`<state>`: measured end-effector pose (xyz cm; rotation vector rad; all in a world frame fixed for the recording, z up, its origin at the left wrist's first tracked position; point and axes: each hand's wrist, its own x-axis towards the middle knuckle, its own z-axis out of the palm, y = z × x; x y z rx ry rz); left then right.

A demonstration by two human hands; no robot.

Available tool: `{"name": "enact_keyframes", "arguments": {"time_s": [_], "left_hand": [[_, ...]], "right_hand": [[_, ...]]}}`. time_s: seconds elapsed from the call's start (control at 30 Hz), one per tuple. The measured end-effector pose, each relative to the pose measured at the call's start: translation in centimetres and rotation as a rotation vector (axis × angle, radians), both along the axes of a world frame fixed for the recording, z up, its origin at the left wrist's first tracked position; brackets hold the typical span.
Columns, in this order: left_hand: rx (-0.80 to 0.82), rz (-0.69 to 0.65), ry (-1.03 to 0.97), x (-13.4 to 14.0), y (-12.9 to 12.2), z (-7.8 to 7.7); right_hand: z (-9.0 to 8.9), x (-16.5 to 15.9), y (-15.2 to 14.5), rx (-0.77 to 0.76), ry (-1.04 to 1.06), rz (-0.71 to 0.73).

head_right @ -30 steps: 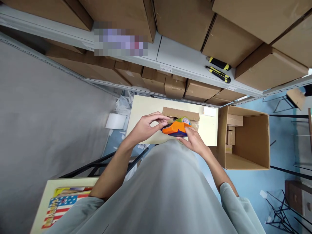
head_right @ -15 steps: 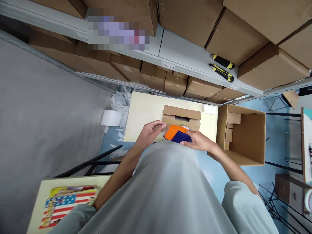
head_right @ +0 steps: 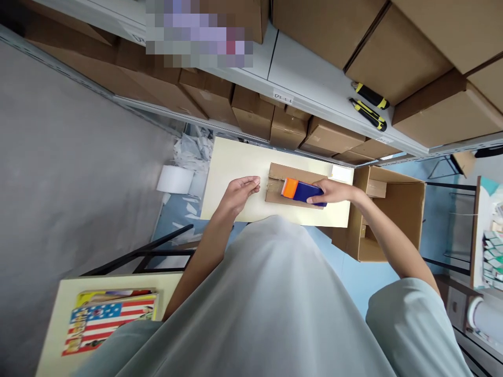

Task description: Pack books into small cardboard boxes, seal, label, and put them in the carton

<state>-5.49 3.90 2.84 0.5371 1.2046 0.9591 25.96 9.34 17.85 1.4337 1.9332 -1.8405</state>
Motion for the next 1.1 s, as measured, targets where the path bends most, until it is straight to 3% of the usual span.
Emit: {"name": "enact_keyframes", "arguments": {"time_s": [0.17,0.3,0.6,0.93,1.1], "left_hand": [[-0.113,0.107,-0.091,1.1,0.3,-0.8],[-0.187,0.155,-0.102,1.2,0.7,-1.1],[-0.183,0.159,-0.045,1.1,0.9,-2.7],[-0.145,0.165,0.068,1.7,1.3,-5.1],[-0.135,0.165,0.102,1.4,0.8,-7.2]], "right_hand": [[-0.8,-1.1,4.1,-0.182,-0.139,0.146],[-1.9,-1.4,5.4,-0.260,-0.215,0.191],[-5.6,-1.5,5.1,-0.313,-0.231,0.136],[-6.5,-1.2,4.7,-0.316,-0.193,0.091],[-7.0,-1.6,4.4,-0.287,-0.184,0.086]]}}
